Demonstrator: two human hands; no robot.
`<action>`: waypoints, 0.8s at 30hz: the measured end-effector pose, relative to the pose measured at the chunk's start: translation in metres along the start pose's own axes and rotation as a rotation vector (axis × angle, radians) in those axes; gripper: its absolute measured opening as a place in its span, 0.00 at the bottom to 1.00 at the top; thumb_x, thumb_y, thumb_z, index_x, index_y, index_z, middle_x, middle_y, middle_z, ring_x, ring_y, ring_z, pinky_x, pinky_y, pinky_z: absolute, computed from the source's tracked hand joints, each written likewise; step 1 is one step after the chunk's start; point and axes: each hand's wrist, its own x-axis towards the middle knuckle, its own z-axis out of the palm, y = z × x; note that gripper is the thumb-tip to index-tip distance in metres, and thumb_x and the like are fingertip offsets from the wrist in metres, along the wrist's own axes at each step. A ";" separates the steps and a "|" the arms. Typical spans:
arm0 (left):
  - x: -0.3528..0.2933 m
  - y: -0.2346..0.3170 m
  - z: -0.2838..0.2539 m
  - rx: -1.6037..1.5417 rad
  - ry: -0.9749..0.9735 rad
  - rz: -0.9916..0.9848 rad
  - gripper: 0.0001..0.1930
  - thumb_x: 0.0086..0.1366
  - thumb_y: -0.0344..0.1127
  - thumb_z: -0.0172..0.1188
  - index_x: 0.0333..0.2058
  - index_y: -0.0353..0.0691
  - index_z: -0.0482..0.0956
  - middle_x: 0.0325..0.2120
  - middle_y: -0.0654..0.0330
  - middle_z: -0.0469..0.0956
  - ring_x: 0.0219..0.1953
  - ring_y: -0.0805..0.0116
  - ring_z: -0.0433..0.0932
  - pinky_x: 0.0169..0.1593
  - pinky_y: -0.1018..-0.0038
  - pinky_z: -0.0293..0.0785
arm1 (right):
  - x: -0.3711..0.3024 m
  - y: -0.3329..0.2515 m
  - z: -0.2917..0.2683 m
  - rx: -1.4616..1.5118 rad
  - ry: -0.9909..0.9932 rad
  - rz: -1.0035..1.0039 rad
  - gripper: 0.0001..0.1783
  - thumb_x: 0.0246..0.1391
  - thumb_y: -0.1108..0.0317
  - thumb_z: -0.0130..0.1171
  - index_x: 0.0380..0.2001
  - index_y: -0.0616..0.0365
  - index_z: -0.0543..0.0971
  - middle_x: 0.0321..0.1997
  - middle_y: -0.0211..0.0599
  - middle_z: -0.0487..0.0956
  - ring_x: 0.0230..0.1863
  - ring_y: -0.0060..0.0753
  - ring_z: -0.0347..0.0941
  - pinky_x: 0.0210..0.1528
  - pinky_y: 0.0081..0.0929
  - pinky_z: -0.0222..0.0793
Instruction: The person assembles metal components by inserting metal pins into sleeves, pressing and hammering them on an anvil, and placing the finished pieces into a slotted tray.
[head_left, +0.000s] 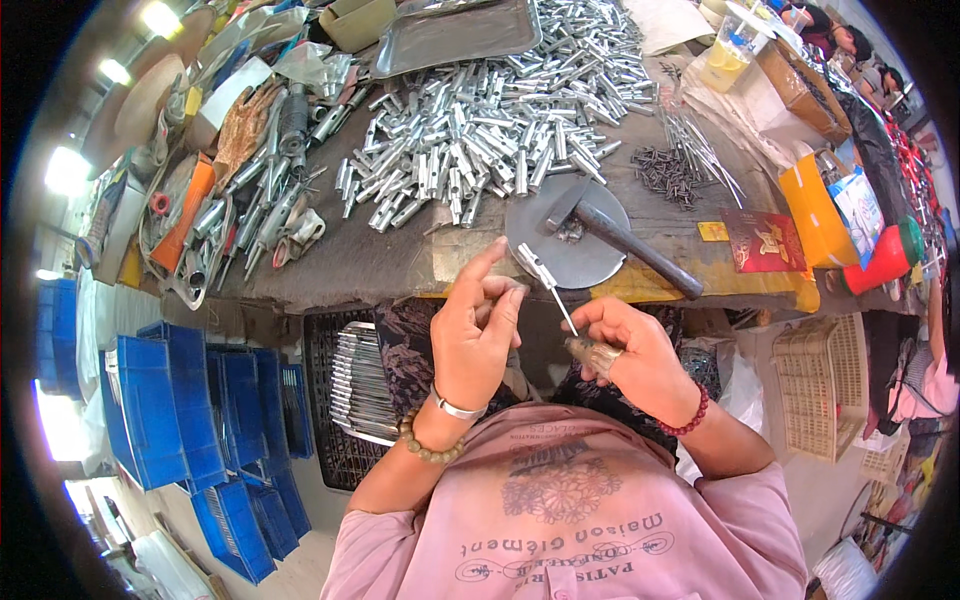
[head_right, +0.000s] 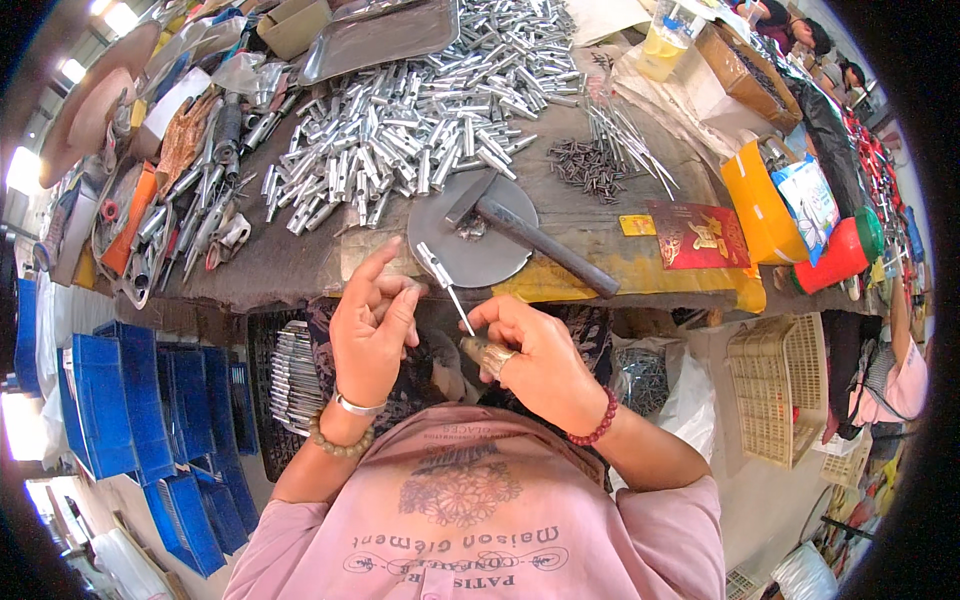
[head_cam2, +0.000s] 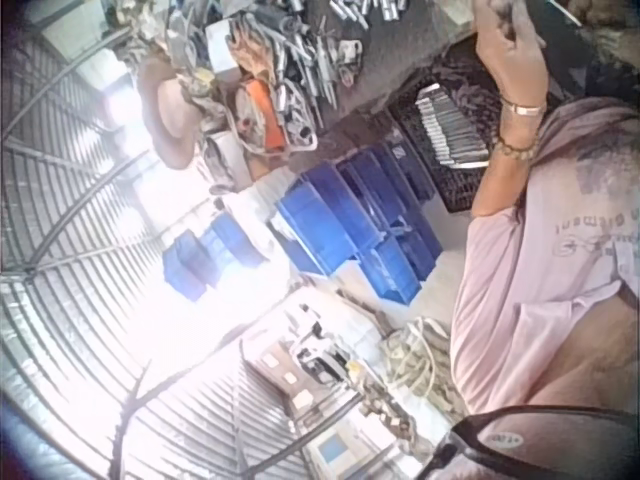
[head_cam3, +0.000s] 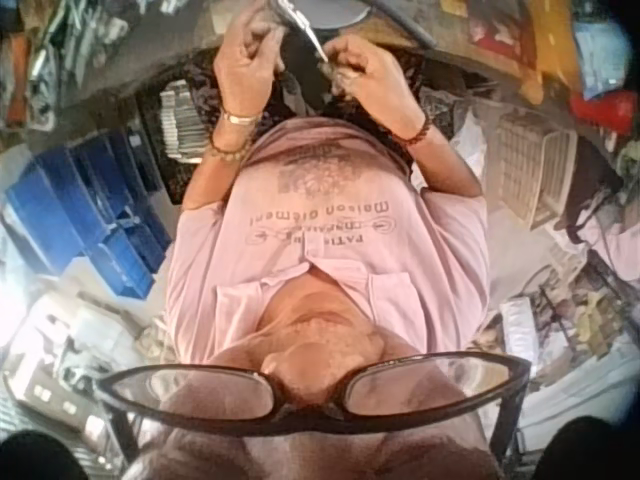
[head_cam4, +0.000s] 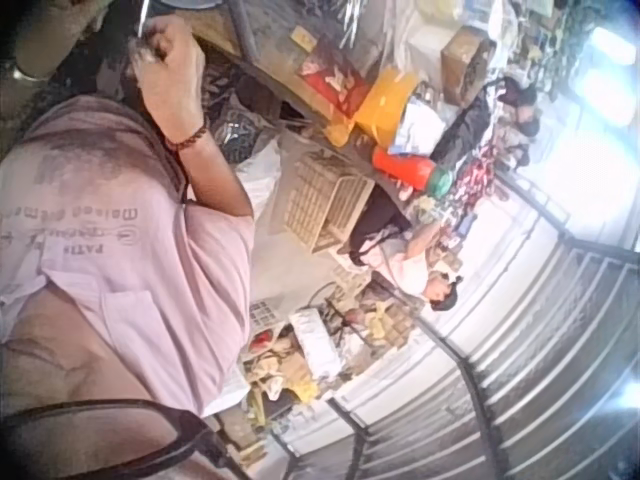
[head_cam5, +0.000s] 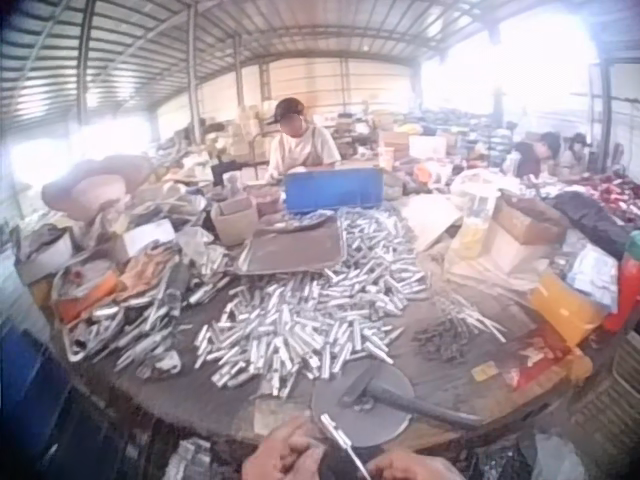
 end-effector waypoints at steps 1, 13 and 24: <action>0.000 0.003 0.001 -0.002 0.002 -0.004 0.28 0.75 0.26 0.61 0.71 0.39 0.68 0.38 0.58 0.84 0.22 0.82 0.74 0.25 0.85 0.69 | -0.001 0.001 0.002 -0.002 -0.001 0.004 0.11 0.66 0.75 0.62 0.50 0.61 0.79 0.28 0.25 0.78 0.30 0.14 0.74 0.32 0.20 0.69; -0.013 -0.001 0.003 -0.365 0.028 -0.250 0.37 0.68 0.24 0.67 0.72 0.41 0.59 0.33 0.65 0.79 0.22 0.83 0.71 0.24 0.84 0.65 | -0.007 0.024 0.031 0.140 -0.084 -0.015 0.17 0.65 0.80 0.60 0.55 0.61 0.76 0.36 0.27 0.81 0.35 0.17 0.77 0.38 0.20 0.73; -0.082 -0.085 -0.128 -0.008 0.660 -0.323 0.28 0.66 0.25 0.66 0.63 0.37 0.68 0.34 0.59 0.84 0.33 0.74 0.79 0.38 0.75 0.76 | 0.028 0.004 -0.010 -0.186 0.278 -0.381 0.19 0.71 0.72 0.56 0.63 0.60 0.78 0.37 0.30 0.83 0.37 0.17 0.77 0.33 0.14 0.71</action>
